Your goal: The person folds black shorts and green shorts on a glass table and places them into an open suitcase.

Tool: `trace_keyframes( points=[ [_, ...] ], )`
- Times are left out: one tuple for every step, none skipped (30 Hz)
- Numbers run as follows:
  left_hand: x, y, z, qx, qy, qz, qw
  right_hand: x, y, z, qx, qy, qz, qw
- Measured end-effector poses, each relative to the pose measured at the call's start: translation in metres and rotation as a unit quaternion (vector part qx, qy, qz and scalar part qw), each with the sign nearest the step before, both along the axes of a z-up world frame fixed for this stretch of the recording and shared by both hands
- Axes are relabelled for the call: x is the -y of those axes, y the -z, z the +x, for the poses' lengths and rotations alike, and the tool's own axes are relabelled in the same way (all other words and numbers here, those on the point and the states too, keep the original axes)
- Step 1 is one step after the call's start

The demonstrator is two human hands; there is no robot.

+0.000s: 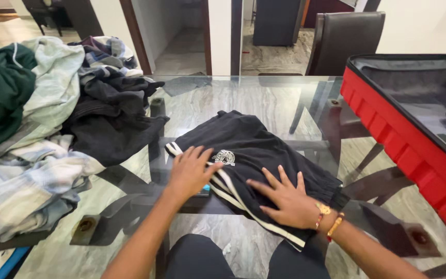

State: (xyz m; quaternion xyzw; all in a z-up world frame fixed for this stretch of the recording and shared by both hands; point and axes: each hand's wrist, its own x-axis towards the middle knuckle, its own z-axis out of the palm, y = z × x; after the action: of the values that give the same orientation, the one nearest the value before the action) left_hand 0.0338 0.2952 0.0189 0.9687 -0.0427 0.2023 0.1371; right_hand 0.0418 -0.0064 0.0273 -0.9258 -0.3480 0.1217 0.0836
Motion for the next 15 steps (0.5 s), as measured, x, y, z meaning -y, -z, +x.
trace_keyframes(
  points=[
    [-0.007,0.007,0.004,-0.061,-0.043,-0.001,0.997,0.0,-0.008,-0.01,-0.005,-0.001,-0.021,1.0],
    [-0.015,0.014,0.006,-0.121,-0.087,-0.001,0.989,0.0,-0.016,-0.016,-0.01,-0.002,-0.042,0.999],
    [-0.024,0.02,0.006,-0.1,-0.074,0.001,0.992,-0.001,-0.023,-0.018,-0.001,-0.018,-0.024,1.0],
    [-0.032,0.025,0.003,-0.08,-0.061,0.004,0.995,-0.002,-0.028,-0.019,0.009,-0.034,-0.006,0.999],
    [-0.037,0.029,0.0,-0.061,-0.051,0.004,0.997,-0.002,-0.03,-0.02,0.017,-0.053,0.011,0.998],
    [-0.039,0.028,0.0,-0.097,-0.057,0.008,0.994,-0.006,-0.028,-0.024,0.035,-0.088,0.017,0.995],
    [-0.043,0.021,0.0,-0.132,-0.064,0.014,0.989,-0.013,-0.024,-0.029,0.055,-0.124,0.023,0.99],
    [-0.044,0.011,-0.001,-0.167,-0.072,0.019,0.983,-0.017,-0.022,-0.032,0.074,-0.16,0.031,0.984],
    [-0.044,0.0,-0.003,-0.194,-0.098,0.028,0.976,-0.016,-0.023,-0.033,0.035,-0.17,0.019,0.985],
    [-0.042,-0.011,-0.004,-0.221,-0.123,0.038,0.967,-0.013,-0.026,-0.032,-0.004,-0.179,0.007,0.984],
    [-0.037,-0.024,-0.001,-0.245,-0.148,0.047,0.957,-0.008,-0.031,-0.03,-0.04,-0.187,-0.006,0.982],
    [-0.032,-0.033,0.004,-0.216,-0.166,0.053,0.961,-0.004,-0.036,-0.028,-0.078,-0.195,0.002,0.978],
    [-0.027,-0.037,0.007,-0.191,-0.188,0.056,0.962,0.0,-0.04,-0.027,-0.119,-0.206,0.007,0.971],
    [-0.026,-0.039,0.013,-0.165,-0.21,0.06,0.962,0.005,-0.045,-0.025,-0.16,-0.217,0.013,0.963],
    [-0.028,-0.04,0.023,-0.125,-0.193,0.064,0.971,0.011,-0.051,-0.02,-0.182,-0.231,0.006,0.956]
  ],
)
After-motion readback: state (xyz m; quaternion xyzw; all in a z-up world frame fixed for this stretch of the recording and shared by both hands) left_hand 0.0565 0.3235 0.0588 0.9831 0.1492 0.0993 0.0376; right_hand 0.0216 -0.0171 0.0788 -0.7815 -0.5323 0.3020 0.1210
